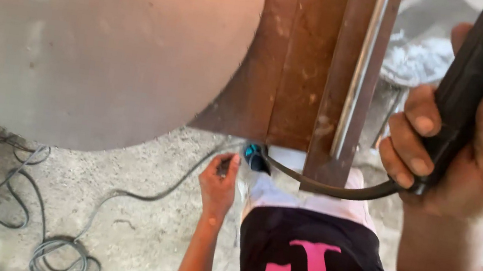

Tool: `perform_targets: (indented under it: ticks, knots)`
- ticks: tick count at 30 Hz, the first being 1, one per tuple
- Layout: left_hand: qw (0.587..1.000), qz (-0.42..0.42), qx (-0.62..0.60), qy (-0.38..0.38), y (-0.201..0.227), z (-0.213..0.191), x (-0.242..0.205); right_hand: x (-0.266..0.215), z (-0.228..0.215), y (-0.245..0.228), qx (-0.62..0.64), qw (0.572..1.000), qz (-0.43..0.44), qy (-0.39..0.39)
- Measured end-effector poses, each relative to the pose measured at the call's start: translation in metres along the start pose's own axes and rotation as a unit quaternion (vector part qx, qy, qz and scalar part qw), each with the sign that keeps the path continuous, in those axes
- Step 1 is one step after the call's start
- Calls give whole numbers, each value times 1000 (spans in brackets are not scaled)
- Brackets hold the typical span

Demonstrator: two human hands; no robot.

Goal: The person arc-welds the seam around a large round metal disc mounted on a work table, holding the disc steady with one hand while moving the electrode holder along the joint with the other. They pause to reposition the welding rod and adjust the cable on the floor between weld passes, then resume welding along the disc edge.

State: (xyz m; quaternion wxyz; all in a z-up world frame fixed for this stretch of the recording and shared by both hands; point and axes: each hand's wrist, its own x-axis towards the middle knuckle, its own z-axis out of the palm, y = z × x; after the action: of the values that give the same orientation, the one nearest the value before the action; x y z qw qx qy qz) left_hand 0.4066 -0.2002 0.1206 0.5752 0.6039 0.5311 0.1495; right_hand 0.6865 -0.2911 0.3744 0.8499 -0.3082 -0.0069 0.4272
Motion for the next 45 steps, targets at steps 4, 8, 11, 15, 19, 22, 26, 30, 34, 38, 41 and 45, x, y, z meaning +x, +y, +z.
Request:
perform_targets:
  ticks: [4,8,11,15,19,22,26,30,34,38,41,45]
  knots:
    - [999,27,-37,23,31,42,15,17,-47,-17,-229,972,-57,-11]
    - [986,44,-159,-1,99,96,26,58,-92,-32,-315,948,-37,39]
    - [964,64,-253,-55,150,149,49,105,-126,-43,-303,952,7,34]
    - [953,92,-265,-112,203,203,87,146,-151,-46,-295,954,48,7]
    - [964,161,-175,-118,207,235,124,163,-181,-37,-298,952,70,30]
    - [967,173,-120,-143,197,250,139,173,-202,-28,-320,942,76,68]
    - [960,180,-136,-166,194,254,144,186,-214,-21,-354,927,88,90]
    - [949,150,-199,-195,196,256,147,183,-232,-14,-342,932,93,72]
    - [946,157,-211,-188,186,262,146,181,-233,-7,-290,948,107,73]
    - [946,134,-248,-162,190,263,142,184,-227,-1,-295,944,113,91]
    - [943,102,-275,-157,192,263,142,186,-225,-1,-308,938,125,97]
    - [947,71,-271,-155,191,263,140,184,-222,2,-316,938,116,88]
